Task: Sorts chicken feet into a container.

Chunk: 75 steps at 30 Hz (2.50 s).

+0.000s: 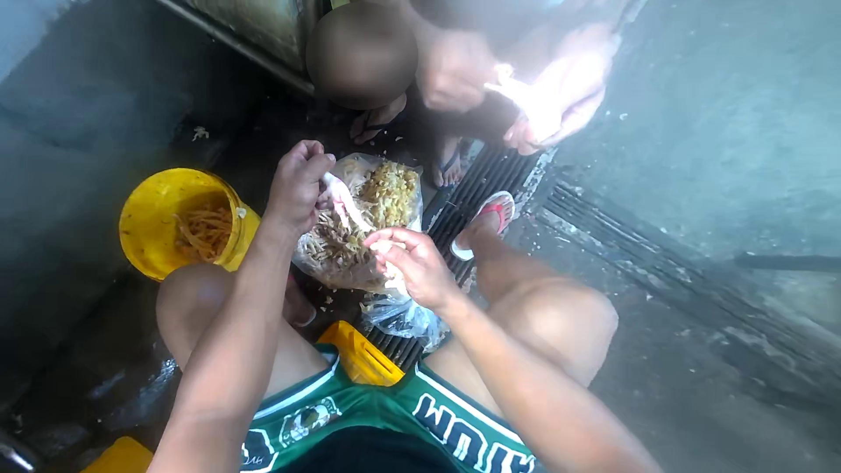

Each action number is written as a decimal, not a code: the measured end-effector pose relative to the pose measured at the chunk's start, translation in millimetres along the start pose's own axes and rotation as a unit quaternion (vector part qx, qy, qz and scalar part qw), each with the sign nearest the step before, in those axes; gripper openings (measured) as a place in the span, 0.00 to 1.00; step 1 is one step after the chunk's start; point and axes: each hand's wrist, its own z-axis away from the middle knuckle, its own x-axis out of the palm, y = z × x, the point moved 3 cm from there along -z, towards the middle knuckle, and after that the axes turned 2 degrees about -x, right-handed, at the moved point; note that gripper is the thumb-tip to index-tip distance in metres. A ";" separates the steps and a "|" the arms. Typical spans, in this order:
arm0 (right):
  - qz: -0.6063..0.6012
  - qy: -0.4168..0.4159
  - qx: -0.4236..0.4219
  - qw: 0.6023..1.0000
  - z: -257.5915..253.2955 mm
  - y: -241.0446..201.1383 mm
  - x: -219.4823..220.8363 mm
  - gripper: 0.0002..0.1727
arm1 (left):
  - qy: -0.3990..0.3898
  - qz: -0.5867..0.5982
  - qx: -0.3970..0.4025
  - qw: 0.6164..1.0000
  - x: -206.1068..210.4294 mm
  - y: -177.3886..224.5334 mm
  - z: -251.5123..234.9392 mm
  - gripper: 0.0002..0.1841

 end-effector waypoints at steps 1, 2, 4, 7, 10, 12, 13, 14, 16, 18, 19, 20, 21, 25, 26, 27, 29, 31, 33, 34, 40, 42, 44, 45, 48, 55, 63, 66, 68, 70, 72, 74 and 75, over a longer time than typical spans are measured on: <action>0.013 -0.007 -0.001 1.000 -0.4 -0.5 2.0 0.16 | 0.003 -0.003 -0.012 1.000 5.1 -3.0 2.8 0.01; 0.021 -0.006 -0.001 1.000 -0.8 -1.1 4.5 0.16 | 0.005 -0.010 -0.025 1.000 10.9 -5.5 5.7 0.01; 0.023 0.011 0.004 1.000 -1.8 -1.0 8.5 0.17 | 0.009 -0.044 -0.044 0.998 22.0 -9.8 10.7 0.01; 0.016 0.038 0.018 0.999 -4.0 0.2 8.7 0.17 | 0.008 -0.087 -0.046 0.995 30.1 -17.3 11.7 0.02; 0.035 0.033 0.021 0.999 -5.9 0.7 5.0 0.15 | 0.021 -0.095 -0.030 0.995 30.7 -18.0 10.7 0.04; 0.100 0.043 0.051 0.993 -7.5 -2.5 0.3 0.14 | 0.043 -0.113 0.004 0.993 31.6 -14.9 12.5 0.06; 0.138 0.055 0.070 0.986 -9.2 -3.9 -2.7 0.15 | 0.057 -0.142 0.029 0.988 32.4 -11.9 15.4 0.06; 0.168 0.071 0.086 0.979 -11.1 -4.3 -6.1 0.16 | 0.071 -0.185 0.060 0.978 34.3 -8.3 20.4 0.06; 0.201 0.111 0.099 0.968 -14.8 -2.4 -14.2 0.16 | 0.091 -0.254 0.162 0.949 42.0 -1.1 34.3 0.05; 0.208 0.136 0.104 0.963 -16.8 0.3 -21.1 0.14 | 0.102 -0.262 0.265 0.922 47.3 9.9 47.0 0.05; 0.199 0.143 0.108 0.964 -16.4 1.0 -22.2 0.15 | 0.106 -0.264 0.289 0.914 45.5 18.8 52.0 0.06; 0.182 0.149 0.114 0.965 -15.1 0.3 -22.7 0.16 | 0.112 -0.277 0.297 0.907 39.6 29.7 55.2 0.06; 0.164 0.149 0.123 0.967 -13.0 -2.0 -23.8 0.16 | 0.122 -0.308 0.286 0.899 28.9 42.4 56.9 0.08; 0.135 0.151 0.149 0.968 2.5 -16.0 -35.5 0.18 | 0.223 -0.574 0.088 0.783 -50.0 96.9 61.7 0.23; 0.139 0.155 0.141 0.968 6.0 -20.1 -39.5 0.18 | 0.229 -0.614 0.028 0.755 -75.6 101.6 61.2 0.26; 0.142 0.160 0.125 0.969 7.3 -24.1 -43.5 0.17 | 0.230 -0.637 -0.023 0.735 -101.7 100.3 61.2 0.29; 0.145 0.165 0.090 0.971 8.2 -31.7 -50.3 0.16 | 0.232 -0.662 -0.089 0.707 -140.0 87.7 64.1 0.33; 0.150 0.162 0.080 0.972 5.7 -38.1 -56.6 0.15 | 0.220 -0.658 -0.131 0.709 -130.8 80.1 59.1 0.33; 0.159 0.160 0.078 0.971 4.0 -40.6 -59.7 0.14 | 0.184 -0.644 -0.134 0.731 -100.9 65.9 42.2 0.29; 0.165 0.159 0.076 0.970 3.5 -41.4 -60.0 0.14 | 0.159 -0.634 -0.128 0.746 -83.0 54.5 32.4 0.27; 0.225 0.162 0.064 0.959 10.6 -47.3 -58.2 0.15 | -0.003 -0.606 -0.172 0.776 -29.3 -99.8 -55.0 0.18; 0.233 0.164 0.063 0.956 11.5 -46.6 -63.2 0.14 | -0.048 -0.640 -0.208 0.738 -35.9 -165.3 -73.8 0.22; 0.236 0.168 0.070 0.954 9.1 -43.9 -71.1 0.13 | -0.062 -0.672 -0.220 0.704 -44.5 -212.4 -83.7 0.23; 0.237 0.172 0.076 0.953 7.8 -41.7 -74.8 0.13 | -0.059 -0.681 -0.220 0.696 -48.3 -229.2 -85.0 0.22; 0.240 0.174 0.086 0.951 3.6 -37.0 -82.0 0.11 | -0.035 -0.681 -0.226 0.695 -53.5 -256.4 -84.5 0.22; 0.264 0.132 0.072 0.953 -10.1 -36.5 -77.1 0.10 | 0.007 -0.695 -0.255 0.672 -56.3 -269.6 -86.2 0.17; 0.358 0.003 0.133 0.924 -10.8 -25.6 -66.2 0.13 | 0.037 -0.504 -0.300 0.809 -52.8 -197.4 -59.2 0.16; 0.396 -0.048 0.180 0.899 -11.4 -11.9 -61.7 0.11 | 0.060 -0.305 -0.306 0.900 -33.6 -169.4 -33.1 0.13; 0.412 -0.059 0.217 0.883 -12.9 -3.7 -58.8 0.17 | 0.069 -0.191 -0.296 0.933 -14.4 -146.9 -20.7 0.10; 0.397 -0.050 0.229 0.887 -14.6 2.0 -54.5 0.26 | 0.056 -0.108 -0.292 0.949 5.4 -120.2 -5.3 0.09; 0.340 -0.026 0.222 0.913 -17.1 2.7 -49.7 0.32 | 0.032 -0.077 -0.271 0.959 26.6 -92.9 13.5 0.09; 0.277 0.010 0.207 0.938 -18.6 2.8 -44.8 0.34 | 0.007 -0.075 -0.240 0.968 45.7 -75.2 32.9 0.10; 0.251 0.033 0.198 0.947 -19.1 3.4 -43.2 0.35 | -0.008 -0.081 -0.223 0.971 54.6 -69.2 42.0 0.09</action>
